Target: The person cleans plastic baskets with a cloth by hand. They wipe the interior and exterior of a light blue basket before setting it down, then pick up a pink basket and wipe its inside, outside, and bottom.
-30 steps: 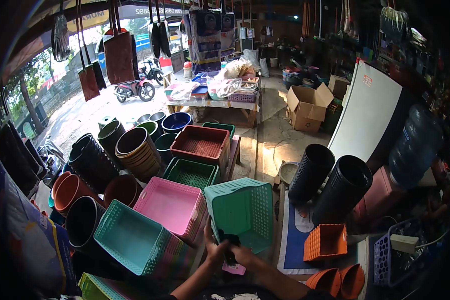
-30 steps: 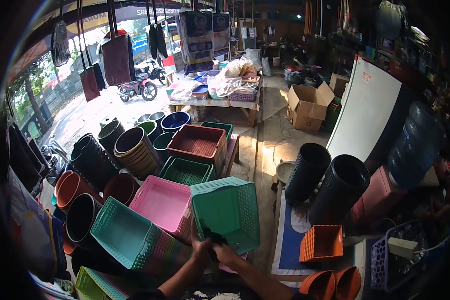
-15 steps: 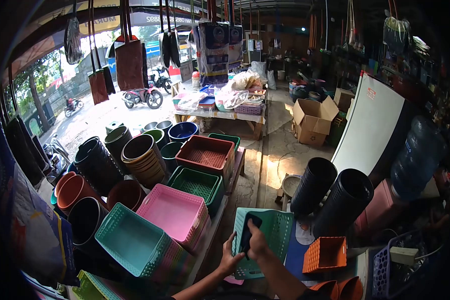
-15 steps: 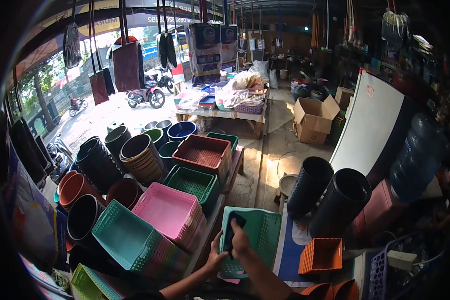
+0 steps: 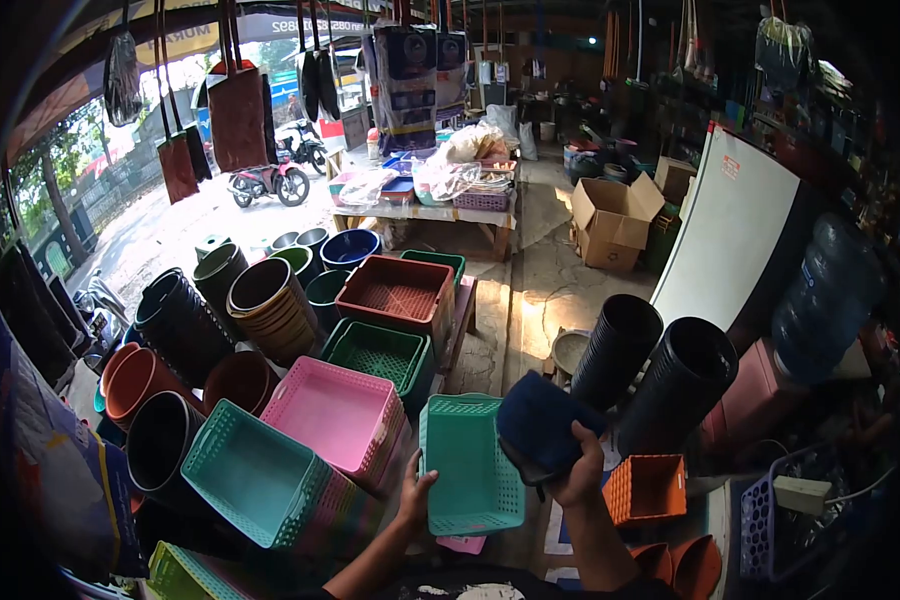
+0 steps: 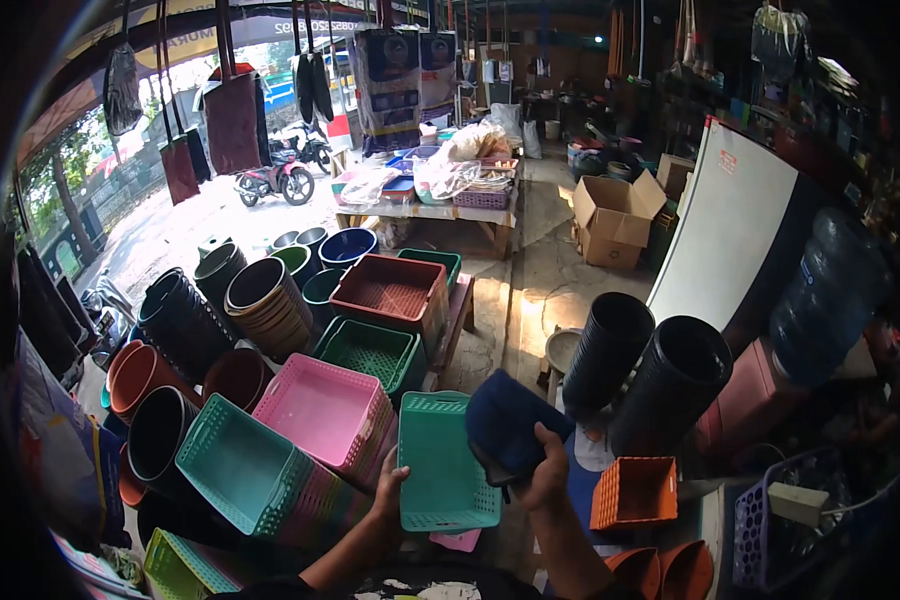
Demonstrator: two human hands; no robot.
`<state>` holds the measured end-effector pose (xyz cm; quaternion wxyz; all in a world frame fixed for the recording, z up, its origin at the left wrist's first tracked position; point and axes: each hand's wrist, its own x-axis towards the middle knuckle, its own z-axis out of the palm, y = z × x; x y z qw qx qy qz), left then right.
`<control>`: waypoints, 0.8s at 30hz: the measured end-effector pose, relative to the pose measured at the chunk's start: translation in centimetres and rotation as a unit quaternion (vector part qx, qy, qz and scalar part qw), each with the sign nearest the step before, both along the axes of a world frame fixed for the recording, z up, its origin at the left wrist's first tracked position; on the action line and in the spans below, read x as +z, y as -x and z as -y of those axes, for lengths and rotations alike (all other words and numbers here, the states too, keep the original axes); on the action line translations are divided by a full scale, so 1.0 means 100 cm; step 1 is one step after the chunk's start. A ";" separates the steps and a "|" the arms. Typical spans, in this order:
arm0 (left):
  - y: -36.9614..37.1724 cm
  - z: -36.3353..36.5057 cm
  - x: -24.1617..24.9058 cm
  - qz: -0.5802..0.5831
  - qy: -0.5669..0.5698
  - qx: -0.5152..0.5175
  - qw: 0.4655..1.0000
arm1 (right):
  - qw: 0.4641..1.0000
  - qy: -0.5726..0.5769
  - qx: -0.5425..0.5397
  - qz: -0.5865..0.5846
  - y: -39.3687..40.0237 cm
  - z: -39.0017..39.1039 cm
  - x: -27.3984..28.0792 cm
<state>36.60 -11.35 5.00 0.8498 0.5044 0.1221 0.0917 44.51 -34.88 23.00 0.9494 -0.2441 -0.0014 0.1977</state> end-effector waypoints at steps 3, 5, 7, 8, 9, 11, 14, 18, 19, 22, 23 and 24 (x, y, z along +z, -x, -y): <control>-0.001 -0.004 0.031 -0.005 0.027 -0.032 0.999 | 0.896 0.290 -0.125 0.311 -0.028 0.003 -0.064; -0.002 0.001 0.045 0.001 0.012 -0.041 0.999 | 0.554 0.560 -0.182 0.589 -0.035 0.000 -0.059; -0.001 0.005 0.053 0.007 -0.001 -0.052 0.999 | 0.400 0.597 -0.118 0.686 -0.034 -0.025 -0.002; -0.001 0.007 0.056 0.005 -0.022 -0.063 0.998 | 0.332 0.600 -0.068 0.725 -0.038 -0.030 -0.003; -0.001 0.008 0.058 0.004 -0.043 -0.072 0.996 | 0.330 0.601 -0.067 0.724 -0.047 -0.033 -0.016; -0.001 0.010 0.058 -0.008 -0.048 -0.073 0.996 | 0.285 0.592 -0.001 0.754 -0.072 -0.045 -0.056; -0.006 0.008 0.046 -0.015 -0.101 -0.068 0.992 | 0.243 0.567 -0.071 0.784 -0.082 -0.052 -0.084; -0.003 0.005 0.051 -0.044 -0.194 -0.050 0.979 | 0.310 0.612 0.008 0.727 -0.074 -0.060 -0.100; -0.002 0.004 0.047 -0.047 -0.181 -0.036 0.982 | 0.305 0.619 -0.027 0.724 -0.072 -0.064 -0.103; 0.004 -0.004 0.058 -0.002 -0.135 -0.005 0.991 | 0.241 0.688 0.009 0.685 -0.071 -0.059 -0.102; 0.006 -0.013 0.050 -0.027 -0.170 0.020 0.985 | 0.179 0.743 0.077 0.640 -0.068 -0.055 -0.103; 0.011 -0.011 0.056 -0.031 -0.170 0.018 0.985 | 0.182 0.744 0.081 0.638 -0.062 -0.055 -0.106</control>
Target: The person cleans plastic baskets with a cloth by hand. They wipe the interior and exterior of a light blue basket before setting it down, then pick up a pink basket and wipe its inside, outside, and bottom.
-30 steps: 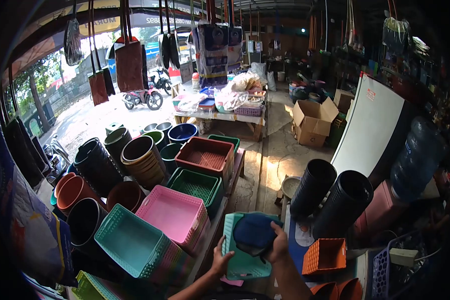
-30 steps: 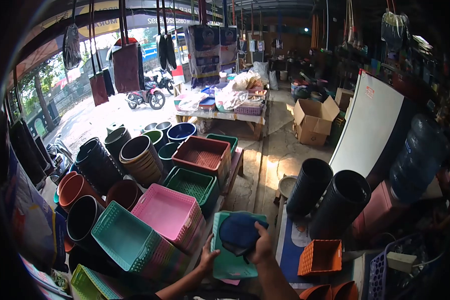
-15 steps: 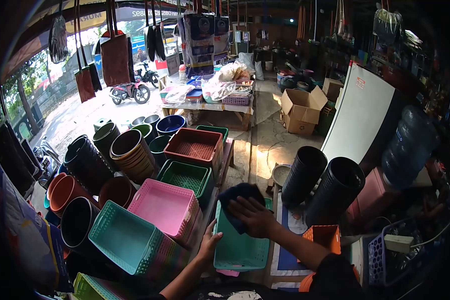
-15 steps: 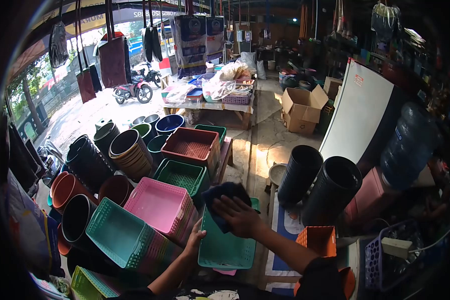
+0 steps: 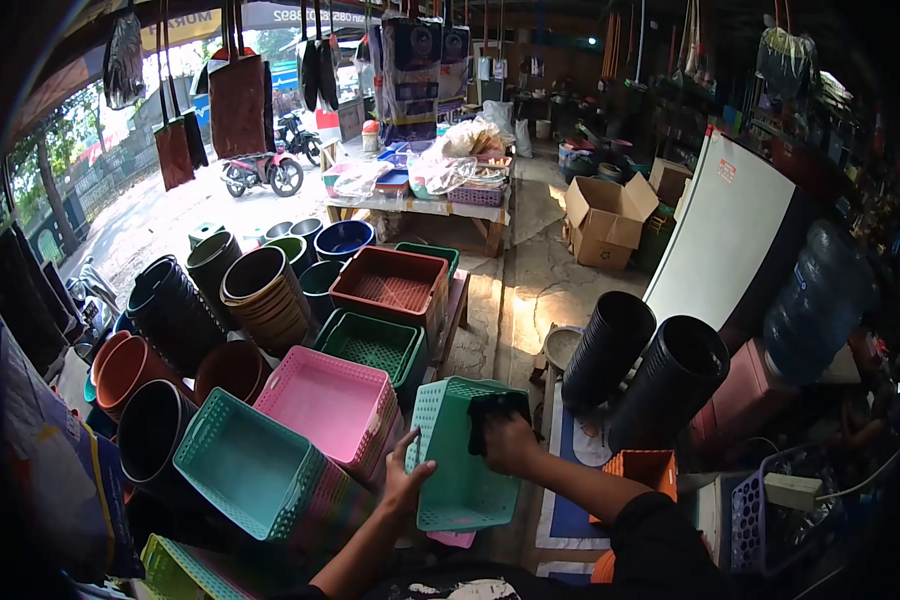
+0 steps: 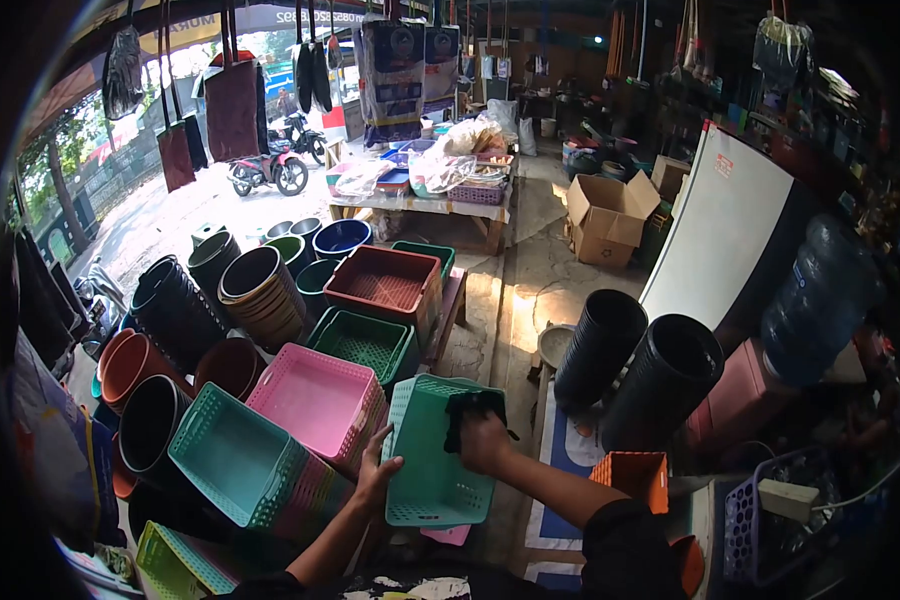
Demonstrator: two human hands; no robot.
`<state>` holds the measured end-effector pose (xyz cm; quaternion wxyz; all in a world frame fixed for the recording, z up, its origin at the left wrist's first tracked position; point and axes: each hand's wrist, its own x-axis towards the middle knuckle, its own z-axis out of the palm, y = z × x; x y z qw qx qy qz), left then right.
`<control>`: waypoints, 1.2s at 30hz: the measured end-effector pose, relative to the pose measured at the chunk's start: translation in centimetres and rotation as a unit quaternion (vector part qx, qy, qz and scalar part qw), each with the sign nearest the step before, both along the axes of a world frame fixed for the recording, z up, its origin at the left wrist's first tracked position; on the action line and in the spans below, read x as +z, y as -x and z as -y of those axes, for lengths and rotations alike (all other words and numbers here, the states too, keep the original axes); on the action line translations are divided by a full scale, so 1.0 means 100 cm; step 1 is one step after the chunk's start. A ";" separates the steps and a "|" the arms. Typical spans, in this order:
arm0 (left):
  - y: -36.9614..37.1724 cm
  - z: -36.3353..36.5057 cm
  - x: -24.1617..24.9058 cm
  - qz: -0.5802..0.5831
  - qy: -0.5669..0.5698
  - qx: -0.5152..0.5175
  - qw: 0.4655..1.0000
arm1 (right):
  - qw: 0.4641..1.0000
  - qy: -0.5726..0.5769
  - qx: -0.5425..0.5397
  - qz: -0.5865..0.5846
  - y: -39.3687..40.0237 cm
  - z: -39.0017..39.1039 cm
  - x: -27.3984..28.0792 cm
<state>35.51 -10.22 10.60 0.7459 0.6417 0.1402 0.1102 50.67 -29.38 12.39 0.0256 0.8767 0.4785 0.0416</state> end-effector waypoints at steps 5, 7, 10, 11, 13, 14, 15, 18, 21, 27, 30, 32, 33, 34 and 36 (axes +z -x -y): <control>0.002 0.005 -0.014 0.003 -0.092 0.012 0.996 | 0.998 -0.038 0.018 0.051 0.028 0.007 -0.027; 0.002 0.005 -0.023 0.020 -0.057 0.002 0.998 | 1.000 -0.015 0.018 0.011 0.051 0.008 -0.039; 0.001 0.006 -0.016 0.038 -0.041 0.018 0.998 | 0.991 0.038 0.031 -0.123 0.080 0.001 -0.032; 0.001 0.006 -0.011 0.050 -0.024 0.019 0.998 | 0.973 0.069 0.044 -0.217 0.090 -0.001 -0.026; 0.000 0.006 -0.001 0.074 -0.051 0.018 0.996 | 0.960 0.030 0.043 -0.276 0.099 -0.005 -0.009; 0.000 0.006 0.004 0.073 -0.050 0.016 0.996 | 0.943 -0.005 0.046 -0.331 0.101 -0.007 -0.004; 0.001 0.007 0.009 0.076 -0.070 0.019 0.994 | 0.942 -0.004 0.045 -0.333 0.103 -0.010 -0.004; -0.001 0.008 0.001 0.072 -0.023 0.019 0.997 | 0.852 -0.066 -0.047 -0.517 0.109 -0.023 -0.008; -0.001 0.011 0.003 0.069 0.075 0.007 0.995 | 0.836 -0.089 -0.017 -0.541 0.119 -0.027 0.003; -0.002 0.005 0.012 0.087 0.163 0.023 0.982 | 0.549 -0.339 -0.156 -0.748 0.114 0.032 0.041; -0.002 -0.005 -0.004 0.098 0.205 0.029 0.973 | 0.295 -0.562 -0.174 -0.753 0.102 0.066 0.077; 0.005 -0.005 0.007 0.029 0.388 -0.063 0.919 | 0.301 -0.685 -0.153 -0.645 0.100 0.085 0.082; 0.010 -0.004 0.013 0.008 0.384 -0.065 0.921 | 0.359 -0.745 -0.150 -0.541 0.100 0.084 0.086; 0.012 -0.003 0.010 0.004 0.385 -0.064 0.921 | 0.357 -0.745 -0.154 -0.542 0.097 0.091 0.068; 0.015 -0.001 0.001 -0.012 0.384 -0.072 0.921 | 0.699 -0.625 -0.206 -0.280 0.085 0.111 0.004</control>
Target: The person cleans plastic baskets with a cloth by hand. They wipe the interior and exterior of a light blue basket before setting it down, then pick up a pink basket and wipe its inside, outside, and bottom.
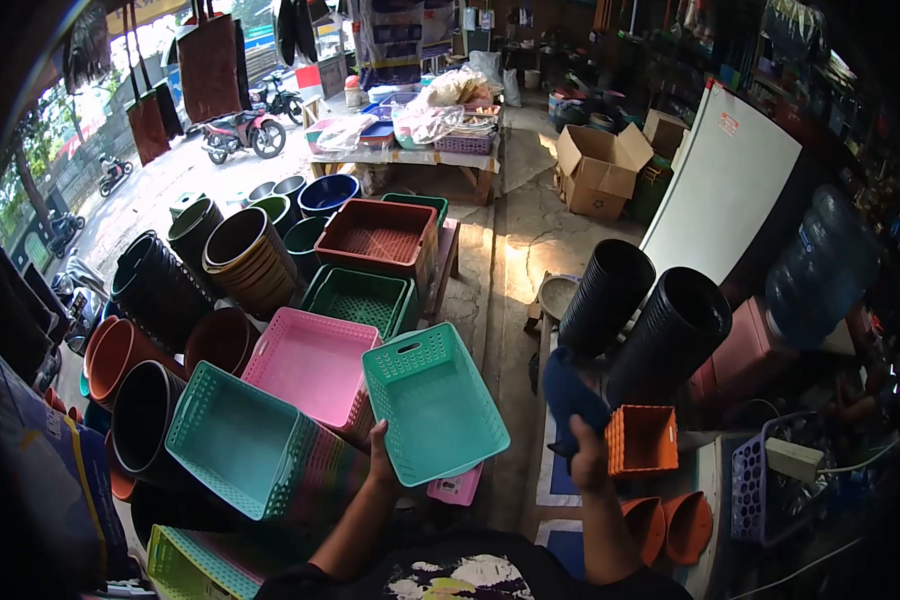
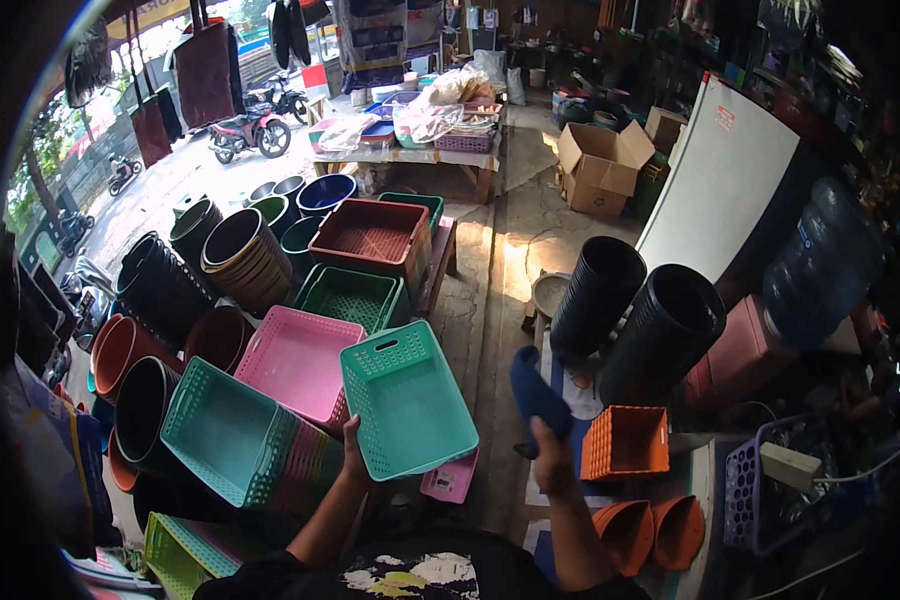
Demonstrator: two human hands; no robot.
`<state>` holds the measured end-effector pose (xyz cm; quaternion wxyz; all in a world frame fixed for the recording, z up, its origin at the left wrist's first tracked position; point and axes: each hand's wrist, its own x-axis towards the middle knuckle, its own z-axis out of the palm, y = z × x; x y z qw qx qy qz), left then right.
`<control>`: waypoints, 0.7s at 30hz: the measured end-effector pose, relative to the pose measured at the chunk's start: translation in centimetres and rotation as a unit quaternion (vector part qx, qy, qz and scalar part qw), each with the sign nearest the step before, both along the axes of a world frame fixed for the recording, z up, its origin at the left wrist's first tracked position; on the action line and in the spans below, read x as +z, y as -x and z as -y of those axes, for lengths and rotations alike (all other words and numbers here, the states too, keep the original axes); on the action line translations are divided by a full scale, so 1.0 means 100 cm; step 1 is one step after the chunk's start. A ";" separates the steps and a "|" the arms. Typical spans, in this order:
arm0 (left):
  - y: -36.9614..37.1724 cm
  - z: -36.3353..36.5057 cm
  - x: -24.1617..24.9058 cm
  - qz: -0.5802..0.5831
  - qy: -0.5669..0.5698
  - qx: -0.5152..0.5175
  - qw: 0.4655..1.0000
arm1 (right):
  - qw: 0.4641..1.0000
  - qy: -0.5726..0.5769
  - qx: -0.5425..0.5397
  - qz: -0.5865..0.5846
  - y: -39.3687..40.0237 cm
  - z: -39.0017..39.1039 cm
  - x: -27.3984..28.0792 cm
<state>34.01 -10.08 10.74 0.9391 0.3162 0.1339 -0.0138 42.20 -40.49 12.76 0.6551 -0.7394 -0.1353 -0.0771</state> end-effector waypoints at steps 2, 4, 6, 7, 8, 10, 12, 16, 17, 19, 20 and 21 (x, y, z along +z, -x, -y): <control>0.002 0.006 -0.006 -0.003 -0.003 -0.013 1.000 | 0.920 0.270 -0.045 0.280 0.008 -0.010 -0.011; 0.005 0.011 -0.018 -0.002 -0.007 -0.025 1.000 | 0.958 0.044 0.124 -0.256 0.015 -0.044 0.006; 0.007 0.011 -0.037 -0.022 -0.024 -0.039 0.999 | 0.965 0.068 0.109 -0.230 0.023 -0.056 0.011; 0.009 0.013 -0.036 -0.033 -0.019 -0.039 0.999 | 0.969 0.095 0.098 -0.204 0.025 -0.059 0.012; 0.012 0.013 -0.039 -0.028 -0.022 -0.037 0.999 | 0.971 0.092 0.100 -0.198 0.025 -0.059 0.012; 0.017 0.012 -0.052 -0.069 -0.088 -0.042 0.993 | 0.955 0.207 0.089 -0.195 0.027 -0.055 0.010; 0.019 0.003 -0.078 -0.078 -0.029 -0.039 0.996 | 0.961 0.202 0.073 -0.176 0.029 -0.055 -0.007; 0.024 0.021 -0.020 0.077 -0.773 0.114 0.619 | 0.969 0.192 0.028 -0.152 0.025 -0.065 -0.036; 0.028 0.033 -0.002 0.110 -0.784 0.050 0.609 | 0.960 0.207 0.026 -0.186 0.024 -0.068 -0.041; 0.037 0.053 0.029 0.137 -0.791 -0.110 0.586 | 0.951 0.223 0.018 -0.213 0.026 -0.076 -0.042; 0.039 0.060 0.038 0.131 -0.783 -0.204 0.572 | 0.952 0.224 0.022 -0.210 0.027 -0.080 -0.035; 0.040 0.067 0.036 0.090 -0.780 -0.254 0.565 | 0.955 0.239 0.017 -0.175 0.028 -0.083 -0.024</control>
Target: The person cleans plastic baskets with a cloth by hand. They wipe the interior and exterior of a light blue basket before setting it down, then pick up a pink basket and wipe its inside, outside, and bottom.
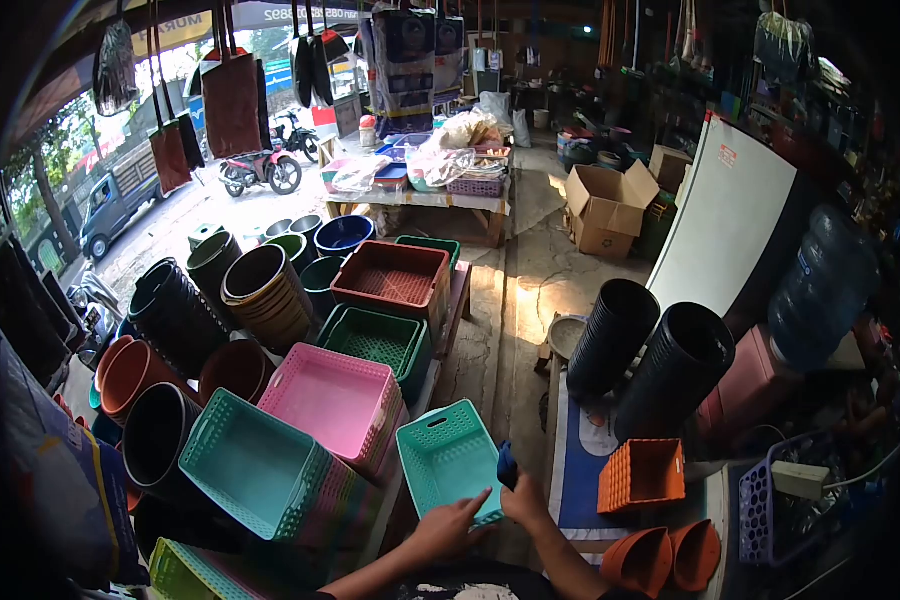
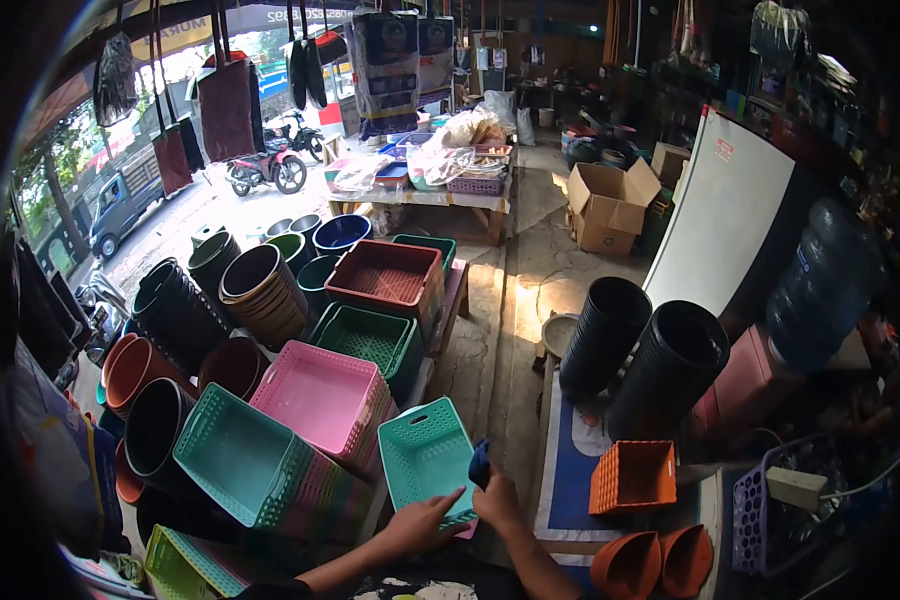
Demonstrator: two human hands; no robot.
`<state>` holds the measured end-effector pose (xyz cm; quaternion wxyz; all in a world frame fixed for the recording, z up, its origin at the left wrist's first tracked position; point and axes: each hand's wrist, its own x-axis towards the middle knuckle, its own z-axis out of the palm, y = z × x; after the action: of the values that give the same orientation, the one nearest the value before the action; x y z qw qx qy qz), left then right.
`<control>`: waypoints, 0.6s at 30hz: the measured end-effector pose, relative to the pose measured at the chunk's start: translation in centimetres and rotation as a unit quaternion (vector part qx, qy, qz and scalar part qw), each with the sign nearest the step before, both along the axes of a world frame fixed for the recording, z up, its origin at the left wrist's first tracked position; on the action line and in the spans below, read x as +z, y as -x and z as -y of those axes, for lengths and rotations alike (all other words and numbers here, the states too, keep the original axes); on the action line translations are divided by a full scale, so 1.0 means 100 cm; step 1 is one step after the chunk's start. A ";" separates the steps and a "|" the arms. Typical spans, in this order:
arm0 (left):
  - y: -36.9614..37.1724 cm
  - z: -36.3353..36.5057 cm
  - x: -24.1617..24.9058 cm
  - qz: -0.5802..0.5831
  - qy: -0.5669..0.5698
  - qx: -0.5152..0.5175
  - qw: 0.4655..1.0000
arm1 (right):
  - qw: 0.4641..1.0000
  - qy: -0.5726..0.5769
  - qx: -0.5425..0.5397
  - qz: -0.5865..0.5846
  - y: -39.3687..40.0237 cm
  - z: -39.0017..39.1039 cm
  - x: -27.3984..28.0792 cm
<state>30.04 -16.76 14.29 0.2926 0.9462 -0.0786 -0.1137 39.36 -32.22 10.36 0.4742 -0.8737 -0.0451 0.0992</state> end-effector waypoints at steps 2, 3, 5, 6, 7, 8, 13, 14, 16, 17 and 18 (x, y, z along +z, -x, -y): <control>0.003 -0.003 -0.034 0.020 -0.006 -0.015 1.000 | 0.999 0.013 0.005 0.038 0.001 -0.002 0.011; 0.001 -0.004 -0.040 0.032 -0.004 -0.014 0.999 | 0.999 -0.010 0.015 0.049 -0.002 -0.001 0.015; -0.006 -0.011 -0.051 0.045 0.029 0.021 0.998 | 0.997 -0.034 0.023 0.063 -0.006 0.003 0.020; -0.008 -0.013 -0.050 0.052 0.064 0.058 0.995 | 0.997 -0.045 0.043 0.054 -0.009 0.008 0.024; -0.011 -0.016 -0.033 0.025 0.104 0.115 0.988 | 0.995 -0.057 0.064 0.044 -0.010 0.011 0.028; -0.015 -0.023 -0.049 0.066 0.172 0.150 0.971 | 0.995 -0.057 0.065 0.042 -0.008 0.010 0.033; -0.046 -0.043 -0.054 0.082 0.472 0.290 0.828 | 0.926 -0.031 0.140 0.348 0.013 -0.011 0.053; -0.048 -0.043 -0.039 0.076 0.486 0.288 0.822 | 0.928 -0.028 0.139 0.345 0.016 -0.014 0.054; -0.049 -0.044 -0.032 0.070 0.500 0.284 0.815 | 0.901 0.130 0.254 0.327 0.017 -0.018 0.057; -0.049 -0.044 -0.032 0.080 0.511 0.277 0.810 | 0.901 0.131 0.254 0.328 0.015 -0.018 0.060; -0.049 -0.045 -0.031 0.091 0.521 0.270 0.805 | 0.906 0.167 0.243 0.304 0.012 -0.019 0.064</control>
<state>34.92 -12.29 11.16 0.7519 0.6404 0.1068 0.1145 38.20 -30.29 16.77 0.2460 -0.8896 -0.3811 -0.0529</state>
